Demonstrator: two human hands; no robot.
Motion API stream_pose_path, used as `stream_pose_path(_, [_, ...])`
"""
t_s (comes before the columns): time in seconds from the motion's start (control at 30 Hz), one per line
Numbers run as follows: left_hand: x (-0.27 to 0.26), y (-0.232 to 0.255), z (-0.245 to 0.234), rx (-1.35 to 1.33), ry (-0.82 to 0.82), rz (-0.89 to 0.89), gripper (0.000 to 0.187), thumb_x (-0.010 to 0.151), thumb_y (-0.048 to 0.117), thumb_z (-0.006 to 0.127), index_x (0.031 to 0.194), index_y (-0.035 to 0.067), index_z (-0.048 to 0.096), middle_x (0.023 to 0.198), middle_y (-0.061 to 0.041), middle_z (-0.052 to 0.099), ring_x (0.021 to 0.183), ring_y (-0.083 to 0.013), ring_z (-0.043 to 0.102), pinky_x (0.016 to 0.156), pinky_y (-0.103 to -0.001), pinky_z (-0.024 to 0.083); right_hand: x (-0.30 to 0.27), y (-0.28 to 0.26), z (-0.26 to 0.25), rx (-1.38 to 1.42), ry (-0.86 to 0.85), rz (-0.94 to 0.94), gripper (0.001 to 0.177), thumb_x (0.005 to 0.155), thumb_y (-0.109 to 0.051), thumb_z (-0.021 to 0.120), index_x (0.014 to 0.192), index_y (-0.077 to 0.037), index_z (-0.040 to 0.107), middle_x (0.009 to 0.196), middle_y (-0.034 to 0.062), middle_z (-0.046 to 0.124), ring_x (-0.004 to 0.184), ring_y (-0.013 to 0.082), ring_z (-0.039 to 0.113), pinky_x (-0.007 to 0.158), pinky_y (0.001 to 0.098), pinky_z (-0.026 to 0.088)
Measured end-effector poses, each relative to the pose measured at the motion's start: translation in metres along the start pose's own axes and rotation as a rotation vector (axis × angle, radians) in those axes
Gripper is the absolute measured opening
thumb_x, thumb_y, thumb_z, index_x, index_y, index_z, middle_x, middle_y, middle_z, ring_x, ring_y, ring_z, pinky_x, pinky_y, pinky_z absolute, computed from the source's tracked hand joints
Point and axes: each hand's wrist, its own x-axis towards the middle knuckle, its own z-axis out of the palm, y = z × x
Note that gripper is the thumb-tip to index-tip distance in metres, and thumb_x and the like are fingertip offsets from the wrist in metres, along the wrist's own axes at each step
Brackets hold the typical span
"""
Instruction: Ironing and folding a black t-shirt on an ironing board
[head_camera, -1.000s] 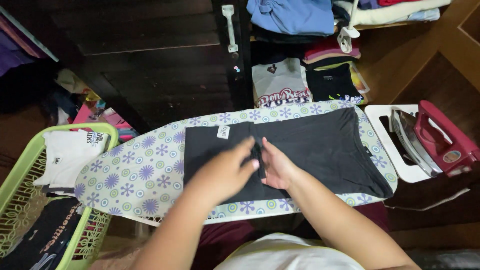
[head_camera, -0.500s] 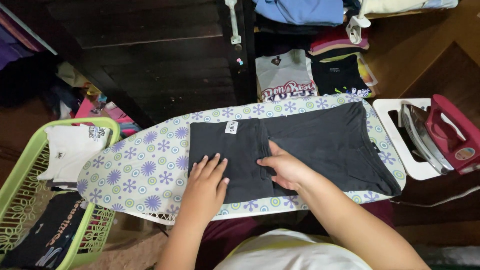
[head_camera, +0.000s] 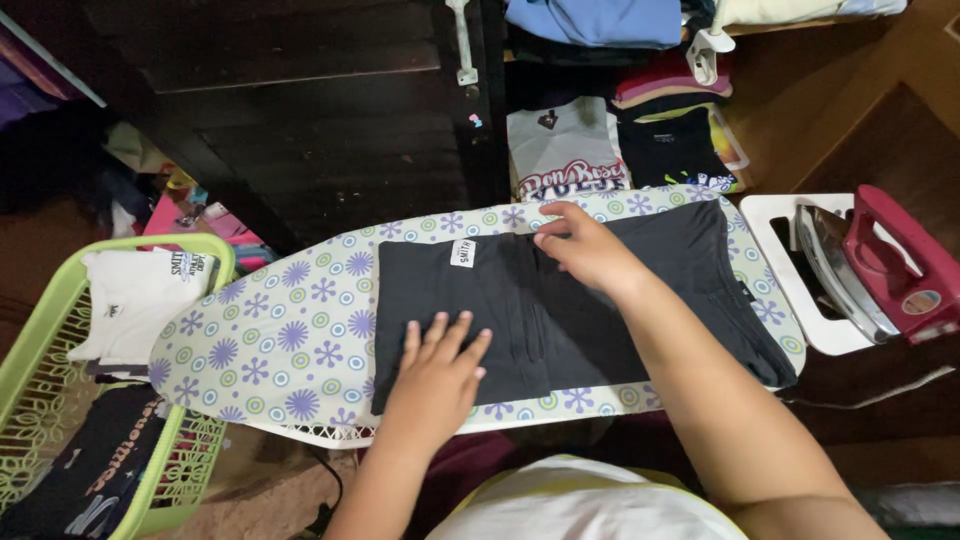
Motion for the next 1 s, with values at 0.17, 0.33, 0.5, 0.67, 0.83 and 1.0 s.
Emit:
stream_pose_path(0.17, [0.012,0.020,0.028,-0.008,0.047,0.137,0.043,0.086,0.018,0.045,0.127,0.006,0.046,0.137,-0.015,0.039,0.126,-0.0366,0.031,0.104,-0.054,0.016,0.039,0.014,0.023,-0.573,0.107,-0.242,0.030,0.080,-0.033,0.054,0.101,-0.014,0.064,0.093,0.0113,0.066,0.088,0.0299,0.061,0.076,0.0382,0.045])
stream_pose_path(0.33, [0.011,0.021,0.031,-0.027,0.157,0.207,0.042,0.086,0.012,0.046,0.126,0.000,0.046,0.136,-0.015,0.041,0.125,-0.0360,0.035,0.104,-0.052,0.022,0.064,0.051,0.045,-0.556,0.224,-0.614,0.022,0.074,-0.022,0.068,0.093,-0.013,0.064,0.090,0.0070,0.059,0.088,0.0276,0.056,0.082,0.0382,0.040])
stream_pose_path(0.5, [0.009,0.025,0.031,-0.046,0.166,0.211,0.041,0.086,0.009,0.045,0.126,0.000,0.047,0.137,-0.014,0.040,0.125,-0.0378,0.034,0.104,-0.053,0.022,0.053,0.041,0.044,-0.465,0.252,-0.659,0.020,0.076,-0.011,0.066,0.089,-0.009,0.051,0.084,0.0090,0.061,0.083,0.0333,0.056,0.073,0.0400,0.041])
stream_pose_path(0.67, [0.007,0.022,0.020,-0.428,0.101,0.266,0.040,0.088,0.002,0.038,0.128,0.001,0.045,0.134,-0.015,0.044,0.125,-0.0336,0.039,0.107,-0.049,0.022,0.058,0.046,0.036,-0.474,0.271,-0.636,0.032,0.077,-0.006,0.057,0.109,-0.005,0.052,0.099,0.0152,0.059,0.095,0.0327,0.054,0.083,0.0412,0.040])
stream_pose_path(0.83, [-0.001,-0.003,-0.010,-0.394,0.419,0.172,0.037,0.086,-0.006,0.037,0.115,0.003,0.058,0.115,-0.014,0.060,0.110,-0.0293,0.055,0.105,-0.042,0.033,0.023,0.007,0.010,-0.590,0.395,-0.754,0.026,0.083,-0.007,0.050,0.109,-0.004,0.051,0.090,0.0159,0.056,0.085,0.0356,0.052,0.076,0.0429,0.040])
stream_pose_path(1.0, [-0.009,-0.042,-0.009,-0.009,0.524,-0.019,0.041,0.081,0.002,0.049,0.121,0.010,0.057,0.118,-0.008,0.058,0.118,-0.0293,0.048,0.106,-0.043,0.027,-0.025,-0.006,0.016,-0.803,-0.087,-0.469,0.034,0.088,-0.025,0.048,0.117,-0.008,0.056,0.114,0.0194,0.058,0.109,0.0357,0.055,0.093,0.0438,0.044])
